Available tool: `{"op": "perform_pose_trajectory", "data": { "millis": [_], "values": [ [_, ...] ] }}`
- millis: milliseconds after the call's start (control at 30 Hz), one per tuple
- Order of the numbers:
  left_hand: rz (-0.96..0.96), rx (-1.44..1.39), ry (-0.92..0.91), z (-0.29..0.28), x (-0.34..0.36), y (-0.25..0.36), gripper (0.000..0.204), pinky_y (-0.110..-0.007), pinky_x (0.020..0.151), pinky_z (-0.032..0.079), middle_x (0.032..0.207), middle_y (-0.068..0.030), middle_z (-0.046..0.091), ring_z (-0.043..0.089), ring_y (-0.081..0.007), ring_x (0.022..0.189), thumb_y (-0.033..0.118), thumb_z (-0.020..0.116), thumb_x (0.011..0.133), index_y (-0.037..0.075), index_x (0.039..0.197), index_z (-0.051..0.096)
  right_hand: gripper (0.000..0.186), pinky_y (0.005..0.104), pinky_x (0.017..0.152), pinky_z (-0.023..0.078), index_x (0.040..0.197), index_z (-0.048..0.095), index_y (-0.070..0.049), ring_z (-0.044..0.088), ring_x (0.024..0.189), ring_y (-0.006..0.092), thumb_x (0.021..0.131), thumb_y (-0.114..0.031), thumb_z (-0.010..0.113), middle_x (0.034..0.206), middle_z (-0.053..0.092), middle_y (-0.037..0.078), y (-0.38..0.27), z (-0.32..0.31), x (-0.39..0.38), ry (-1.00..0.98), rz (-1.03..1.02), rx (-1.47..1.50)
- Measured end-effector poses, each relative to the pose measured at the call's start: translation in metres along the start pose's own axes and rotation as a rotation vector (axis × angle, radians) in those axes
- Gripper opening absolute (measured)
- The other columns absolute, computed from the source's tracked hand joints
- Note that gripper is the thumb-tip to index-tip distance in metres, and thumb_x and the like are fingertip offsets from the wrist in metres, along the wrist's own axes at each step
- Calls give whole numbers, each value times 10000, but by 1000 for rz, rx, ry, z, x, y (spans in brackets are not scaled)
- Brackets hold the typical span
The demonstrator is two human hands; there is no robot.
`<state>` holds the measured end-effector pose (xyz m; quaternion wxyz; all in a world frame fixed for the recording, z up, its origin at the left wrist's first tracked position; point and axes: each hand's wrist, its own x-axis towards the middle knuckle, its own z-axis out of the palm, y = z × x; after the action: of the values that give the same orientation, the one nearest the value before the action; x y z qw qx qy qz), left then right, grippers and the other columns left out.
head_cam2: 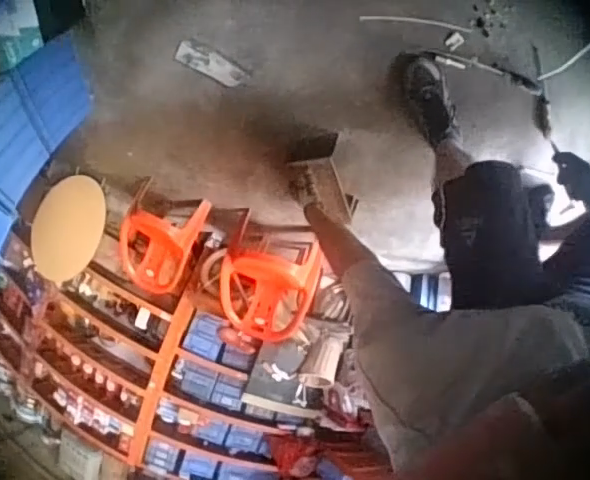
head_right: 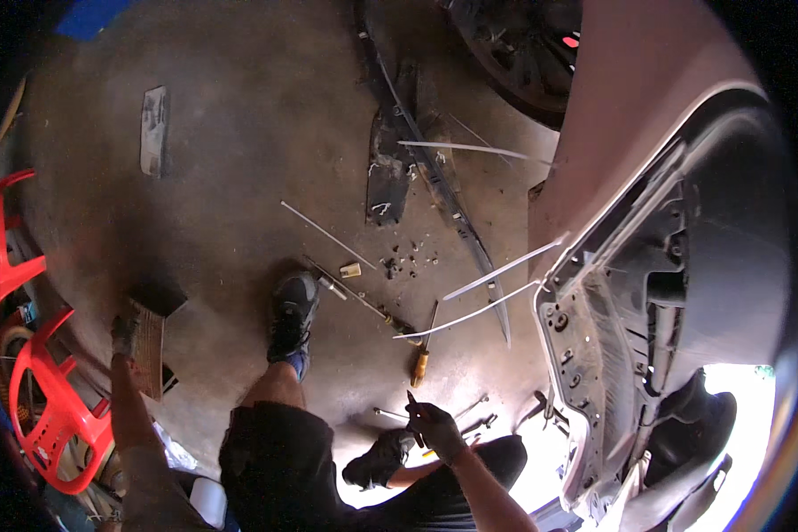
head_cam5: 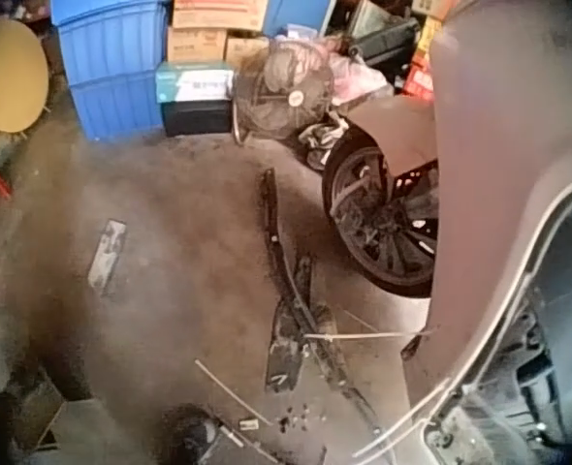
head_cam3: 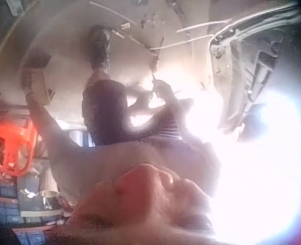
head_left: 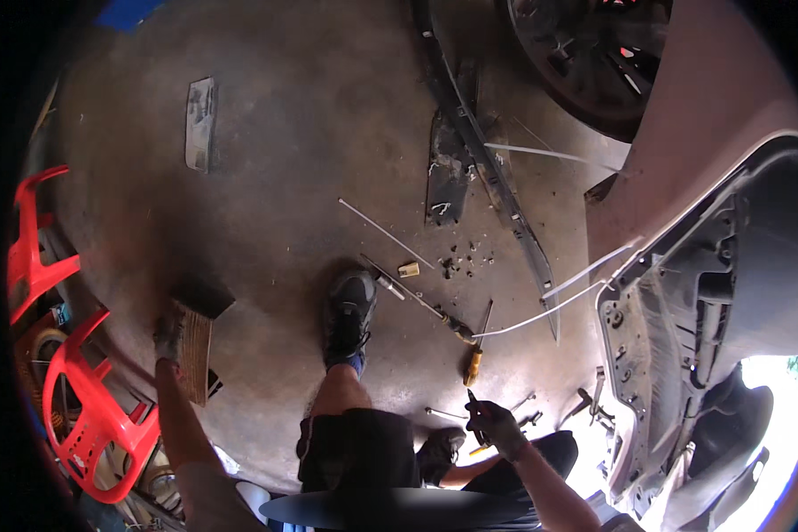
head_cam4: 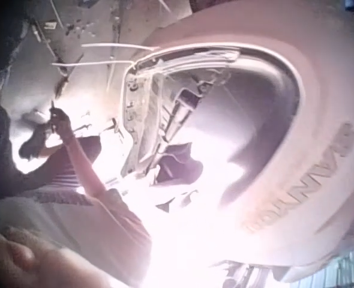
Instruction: The recorder is removing and adjusting the plastic body panels of a scooter using a screwdriver and pliers.
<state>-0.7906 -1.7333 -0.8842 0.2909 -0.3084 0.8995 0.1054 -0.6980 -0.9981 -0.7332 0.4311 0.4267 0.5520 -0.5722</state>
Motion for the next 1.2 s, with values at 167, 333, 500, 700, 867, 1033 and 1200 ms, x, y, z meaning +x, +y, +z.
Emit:
{"op": "perform_pose_trajectory", "data": {
  "millis": [167, 333, 500, 700, 867, 1033, 1200],
  "values": [
    [550, 455, -34, 14, -20, -21, 583, -444, 1005, 424, 1336, -149, 490, 490, -287, 1210, 206, 573, 892, 22, 1401, 354, 254, 233, 431, 359, 1118, 589, -3, 483, 482, 88, 905, -139, 616, 747, 608, 40, 18, 0, 81, -83, -42, 67],
    [1010, 1466, -65, 27, -51, 37, 596, -430, 986, 437, 1351, -194, 446, 476, -318, 1206, 289, 557, 899, 7, 1376, 337, 220, 241, 432, 343, 1058, 608, -4, 476, 477, 87, 913, -171, 614, 743, 597, 32, 7, 3, 102, -28, -146, 247],
    [814, 1344, 125, 6, -56, 125, 595, -431, 990, 429, 1358, -181, 454, 488, -317, 1197, 324, 558, 895, 17, 1367, 362, 203, 247, 445, 355, 982, 622, -21, 505, 489, 96, 903, -208, 634, 725, 596, 30, 0, 12, 90, -76, -263, 276],
    [649, 1150, 334, 12, -66, 255, 597, -433, 994, 420, 1366, -166, 464, 503, -316, 1187, 365, 559, 890, 30, 1356, 392, 193, 251, 458, 387, 1005, 600, -39, 525, 501, 102, 887, -188, 636, 794, 671, 80, -35, 12, 107, -135, -439, 227],
    [583, 965, 530, 5, -93, 374, 601, -434, 998, 412, 1373, -153, 472, 515, -315, 1179, 399, 560, 886, 40, 1347, 417, 186, 271, 460, 403, 999, 593, -30, 535, 532, 120, 913, -193, 623, 778, 657, 72, -69, 3, 99, -59, -578, 131],
    [568, 745, 667, -3, -136, 441, 607, -436, 1002, 404, 1379, -141, 480, 528, -314, 1171, 433, 560, 882, 50, 1338, 442, 274, 278, 551, 473, 1136, 585, -26, 611, 676, 127, 923, -199, 599, 979, 674, 46, -67, -11, 76, 146, -700, 328],
    [1011, 462, 58, -86, -95, 437, 354, -418, 878, 478, 1058, -146, 627, 598, -266, 1010, 306, 467, 968, -4, 1098, 580, 318, 282, 593, 508, 1196, 555, -42, 672, 742, 164, 928, -213, 577, 1003, 675, 67, -105, -24, 21, 342, -759, 213]
  ]
}}
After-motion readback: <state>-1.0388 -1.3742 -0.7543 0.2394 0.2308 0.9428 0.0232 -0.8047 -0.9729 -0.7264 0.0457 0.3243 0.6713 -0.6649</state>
